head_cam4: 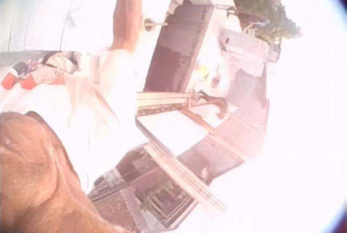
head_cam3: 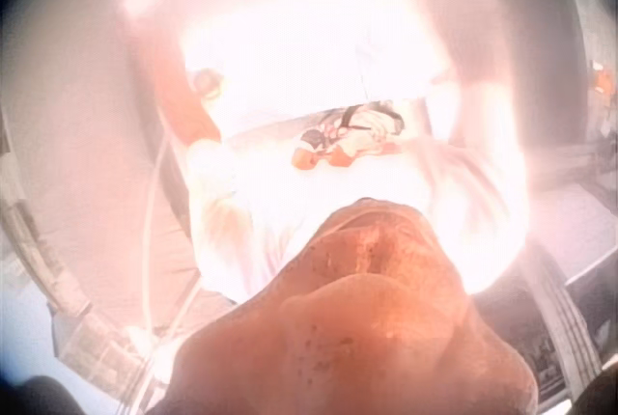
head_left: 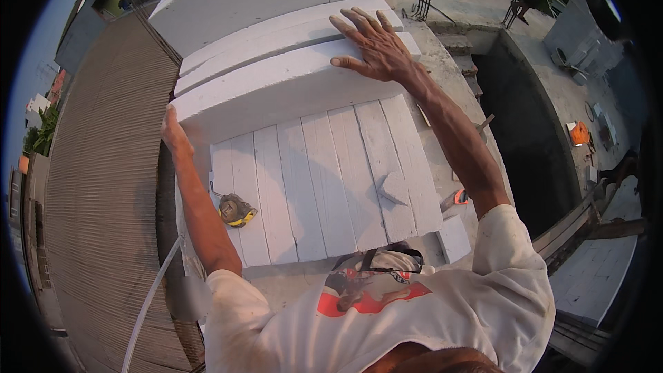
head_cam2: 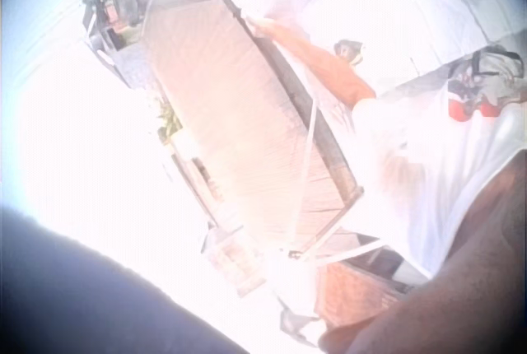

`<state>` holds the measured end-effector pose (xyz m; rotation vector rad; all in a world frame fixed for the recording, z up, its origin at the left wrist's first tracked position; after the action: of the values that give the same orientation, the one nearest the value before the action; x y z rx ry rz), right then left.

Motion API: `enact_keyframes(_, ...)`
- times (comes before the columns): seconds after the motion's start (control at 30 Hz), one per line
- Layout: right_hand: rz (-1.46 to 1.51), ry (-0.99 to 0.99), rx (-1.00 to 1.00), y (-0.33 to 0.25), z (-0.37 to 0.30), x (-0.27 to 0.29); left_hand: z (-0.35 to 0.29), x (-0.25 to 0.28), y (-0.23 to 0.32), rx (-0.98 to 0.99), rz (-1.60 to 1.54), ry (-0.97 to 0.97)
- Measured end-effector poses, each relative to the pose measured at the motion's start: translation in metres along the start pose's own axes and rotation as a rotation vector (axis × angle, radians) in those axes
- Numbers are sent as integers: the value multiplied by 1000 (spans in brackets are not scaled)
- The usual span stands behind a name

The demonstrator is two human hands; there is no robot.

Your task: The person scoops cement from a bucket using a trowel and applies it to a wall surface. They then pick up white rectangular tiles, place them onto the wet cement, and tap them into position with the trowel. The person occasionally uses a tape measure to check dimensions and moves between the wall and a stack of tiles.

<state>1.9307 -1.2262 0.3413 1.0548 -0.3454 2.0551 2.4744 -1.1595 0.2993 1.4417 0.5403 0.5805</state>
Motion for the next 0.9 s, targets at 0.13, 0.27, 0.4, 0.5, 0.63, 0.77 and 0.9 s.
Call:
enact_keyframes(0.13,85,-323,131,-61,1,41,-46,39,-15,-46,-118,-25)
enact_keyframes(0.27,45,-482,252,-91,10,47,-58,32,-13,-282,-21,-243)
enact_keyframes(0.4,-26,-475,291,-93,-4,54,-104,-21,31,-212,-81,-214)
enact_keyframes(0.5,76,-413,337,-94,-6,63,-122,-33,79,-239,-131,-243)
enact_keyframes(0.63,122,-319,217,-104,-53,134,-141,-55,137,-268,-238,-358)
enact_keyframes(0.77,147,-312,-17,-119,-123,228,-174,-91,198,-296,-347,-534)
enact_keyframes(0.9,136,-113,-226,-142,-222,314,-235,-130,261,-343,-423,-746)
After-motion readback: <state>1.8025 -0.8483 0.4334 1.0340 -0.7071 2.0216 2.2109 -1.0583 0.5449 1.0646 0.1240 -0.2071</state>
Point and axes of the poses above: each hand's wrist, its own z-axis towards the middle knuckle, its own x-axis out of the back of the hand, y = z × x, the point moved 2 cm from there along z, towards the middle knuckle, and after that the axes turned 7 degrees about x, right-handed, at the moved point
